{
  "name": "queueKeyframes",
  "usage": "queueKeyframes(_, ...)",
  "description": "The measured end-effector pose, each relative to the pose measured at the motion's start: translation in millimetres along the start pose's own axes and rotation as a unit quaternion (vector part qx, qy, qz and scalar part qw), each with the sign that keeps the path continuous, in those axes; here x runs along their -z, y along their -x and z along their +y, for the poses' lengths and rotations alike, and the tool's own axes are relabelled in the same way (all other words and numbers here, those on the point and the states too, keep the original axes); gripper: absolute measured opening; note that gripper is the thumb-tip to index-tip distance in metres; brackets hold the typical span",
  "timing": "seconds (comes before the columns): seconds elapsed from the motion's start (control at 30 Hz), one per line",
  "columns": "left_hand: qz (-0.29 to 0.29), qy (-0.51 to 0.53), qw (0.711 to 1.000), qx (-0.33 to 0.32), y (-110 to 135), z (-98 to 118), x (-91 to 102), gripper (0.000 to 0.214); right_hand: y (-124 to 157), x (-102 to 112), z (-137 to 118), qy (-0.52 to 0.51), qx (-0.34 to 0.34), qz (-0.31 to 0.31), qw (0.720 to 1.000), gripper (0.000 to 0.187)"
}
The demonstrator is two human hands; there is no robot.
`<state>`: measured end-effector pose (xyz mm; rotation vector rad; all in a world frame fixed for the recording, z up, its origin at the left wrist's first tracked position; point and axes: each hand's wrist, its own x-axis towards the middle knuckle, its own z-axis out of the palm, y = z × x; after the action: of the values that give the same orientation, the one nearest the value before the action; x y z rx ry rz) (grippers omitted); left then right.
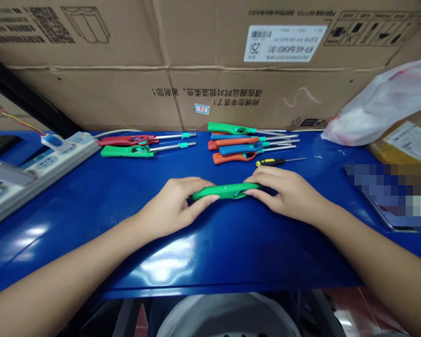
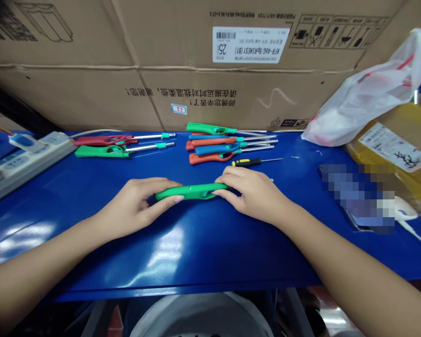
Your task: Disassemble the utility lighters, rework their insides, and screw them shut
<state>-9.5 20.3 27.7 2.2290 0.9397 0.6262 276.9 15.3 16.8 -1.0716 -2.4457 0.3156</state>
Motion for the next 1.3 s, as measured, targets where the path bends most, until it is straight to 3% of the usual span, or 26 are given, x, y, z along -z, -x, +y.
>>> queueKeyframes(0.03, 0.003, 0.081, 0.995, 0.065, -1.5, -0.2, -2.9, 0.033, -0.3, -0.3, 0.5, 0.010, 0.009, -0.001, 1.000, 0.023)
queueKeyframes(0.1, 0.000, 0.242, 0.953, 0.184, -5.0, -2.4, -8.8, 0.041, -1.0, -1.7, 0.8, 0.024, 0.039, -0.008, 0.999, 0.034)
queueKeyframes(0.17, -0.002, 0.342, 0.909, 0.240, -8.0, -5.3, -13.4, 0.043, -1.4, -4.2, 0.1, 0.039, 0.065, -0.015, 0.997, 0.046)
queueKeyframes(0.23, -0.003, 0.388, 0.887, 0.250, -9.4, -7.0, -15.5, 0.045, -1.7, -6.7, -0.8, 0.051, 0.078, -0.017, 0.996, 0.045)
queueKeyframes(0.33, 0.020, 0.370, 0.907, 0.199, -7.8, -5.8, -14.7, 0.045, -1.2, -7.8, -1.5, 0.040, 0.078, 0.003, 0.996, 0.034)
queueKeyframes(0.57, 0.079, 0.216, 0.973, 0.024, -0.1, -2.9, -14.8, 0.027, 0.3, -6.0, -7.5, 0.006, 0.061, 0.027, 0.998, 0.034)
queueKeyframes(0.73, 0.103, 0.105, 0.987, -0.068, 2.5, -3.7, -18.5, 0.027, 1.6, -10.4, -12.8, 0.010, 0.092, 0.057, 0.994, 0.027)
queueKeyframes(0.9, 0.119, 0.097, 0.986, -0.060, 1.7, -3.7, -22.2, 0.030, 0.3, -10.3, -12.4, 0.021, 0.064, 0.042, 0.997, 0.026)
queueKeyframes(1.1, 0.076, 0.098, 0.991, -0.042, 1.7, -1.1, -24.2, 0.029, -1.8, -14.6, -11.5, 0.014, 0.074, 0.023, 0.997, 0.025)
queueKeyframes(1.3, 0.069, 0.097, 0.993, -0.009, 1.6, -4.4, -23.4, 0.029, -3.5, -9.8, -11.5, 0.055, 0.060, 0.010, 0.997, 0.025)
